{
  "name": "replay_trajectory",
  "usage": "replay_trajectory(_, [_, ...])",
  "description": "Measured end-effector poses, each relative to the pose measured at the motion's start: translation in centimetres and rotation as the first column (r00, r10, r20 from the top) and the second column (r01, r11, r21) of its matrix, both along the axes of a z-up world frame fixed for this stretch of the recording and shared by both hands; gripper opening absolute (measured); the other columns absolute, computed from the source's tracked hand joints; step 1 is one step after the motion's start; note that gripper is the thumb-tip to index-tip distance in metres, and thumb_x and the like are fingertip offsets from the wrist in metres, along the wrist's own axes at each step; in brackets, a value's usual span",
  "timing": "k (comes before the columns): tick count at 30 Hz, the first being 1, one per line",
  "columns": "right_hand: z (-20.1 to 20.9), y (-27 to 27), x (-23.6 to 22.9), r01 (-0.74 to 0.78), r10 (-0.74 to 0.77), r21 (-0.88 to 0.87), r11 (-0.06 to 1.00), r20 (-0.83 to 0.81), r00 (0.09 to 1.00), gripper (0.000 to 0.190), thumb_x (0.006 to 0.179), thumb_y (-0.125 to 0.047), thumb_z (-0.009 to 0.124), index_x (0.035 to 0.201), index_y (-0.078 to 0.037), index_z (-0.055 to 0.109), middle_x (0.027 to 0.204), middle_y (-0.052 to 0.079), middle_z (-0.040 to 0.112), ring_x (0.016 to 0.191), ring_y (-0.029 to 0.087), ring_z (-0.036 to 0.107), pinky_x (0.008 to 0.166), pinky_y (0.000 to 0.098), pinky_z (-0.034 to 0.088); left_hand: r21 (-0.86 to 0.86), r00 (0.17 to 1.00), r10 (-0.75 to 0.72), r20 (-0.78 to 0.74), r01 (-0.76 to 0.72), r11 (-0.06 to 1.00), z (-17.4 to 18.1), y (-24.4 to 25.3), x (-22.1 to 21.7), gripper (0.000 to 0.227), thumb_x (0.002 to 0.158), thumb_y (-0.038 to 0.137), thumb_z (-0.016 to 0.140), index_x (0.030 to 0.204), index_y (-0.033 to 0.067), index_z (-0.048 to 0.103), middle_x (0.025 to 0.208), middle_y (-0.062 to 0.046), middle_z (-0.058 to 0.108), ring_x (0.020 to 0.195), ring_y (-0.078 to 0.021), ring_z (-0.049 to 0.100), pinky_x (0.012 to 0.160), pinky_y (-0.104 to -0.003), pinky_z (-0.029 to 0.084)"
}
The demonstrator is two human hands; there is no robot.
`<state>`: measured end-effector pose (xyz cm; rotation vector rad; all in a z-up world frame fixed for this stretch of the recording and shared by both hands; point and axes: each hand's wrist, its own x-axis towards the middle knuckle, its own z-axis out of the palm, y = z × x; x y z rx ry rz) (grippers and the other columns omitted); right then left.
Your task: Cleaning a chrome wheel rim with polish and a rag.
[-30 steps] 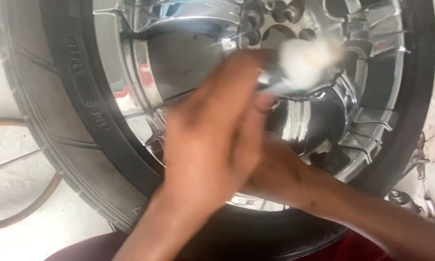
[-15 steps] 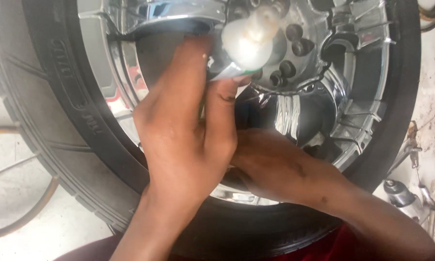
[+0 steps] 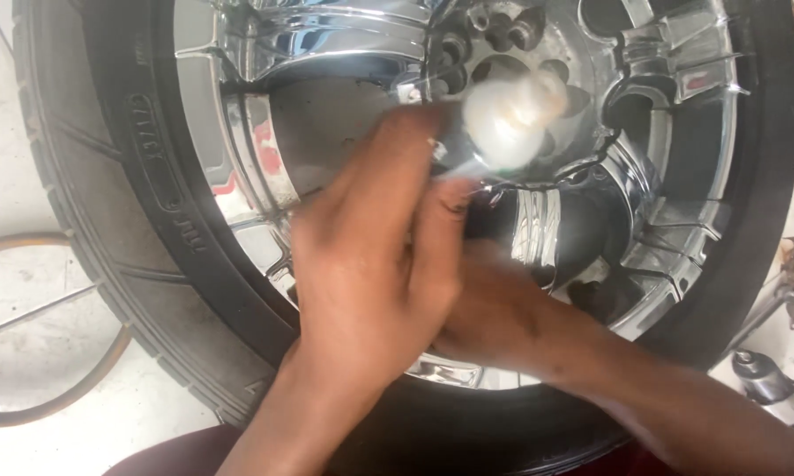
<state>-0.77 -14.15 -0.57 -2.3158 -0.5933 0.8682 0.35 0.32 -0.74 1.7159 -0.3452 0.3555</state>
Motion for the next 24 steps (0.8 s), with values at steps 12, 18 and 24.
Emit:
replay_trajectory(12, [-1.6, -1.8, -0.4, -0.139, 0.134, 0.048, 0.989, 0.103, 0.986, 0.019, 0.085, -0.012, 0.071, 0.103, -0.007, 0.068, 0.098, 0.011, 0.074, 0.084, 0.031, 0.072, 0.062, 0.0419, 0.058, 0.115, 1.0, 0.016, 0.01, -0.017, 0.993, -0.4, -0.3, 0.0, 0.015, 0.112, -0.001, 0.065, 0.125, -0.0011, 0.057, 0.099, -0.011, 0.066, 0.085, -0.0157, 0.071, 0.072, -0.025, 0.054])
replay_trajectory(18, [-0.5, -2.2, -0.8, -0.11, 0.088, 0.1, 0.989, 0.206, 0.975, 0.022, 0.089, -0.015, 0.072, 0.107, -0.004, 0.066, 0.101, 0.014, 0.072, 0.081, 0.031, 0.07, 0.058, 0.0415, 0.056, 0.183, 0.997, 0.075, -0.01, -0.072, 0.98, 0.0, 0.1, 0.1, 0.018, 0.109, -0.003, 0.064, 0.126, -0.0015, 0.061, 0.098, -0.012, 0.067, 0.079, -0.0162, 0.069, 0.071, -0.026, 0.054])
replay_trajectory(24, [-0.6, -1.6, 0.0, -0.075, 0.079, 0.081, 0.994, -0.048, 0.996, 0.018, 0.091, -0.016, 0.064, 0.104, -0.003, 0.065, 0.101, 0.013, 0.072, 0.09, 0.034, 0.07, 0.071, 0.0428, 0.056, 0.149, 0.999, 0.043, 0.026, -0.047, 0.988, -1.2, 0.0, -0.8, 0.021, 0.113, -0.003, 0.061, 0.133, 0.0013, 0.056, 0.107, -0.011, 0.067, 0.092, -0.016, 0.072, 0.082, -0.023, 0.057])
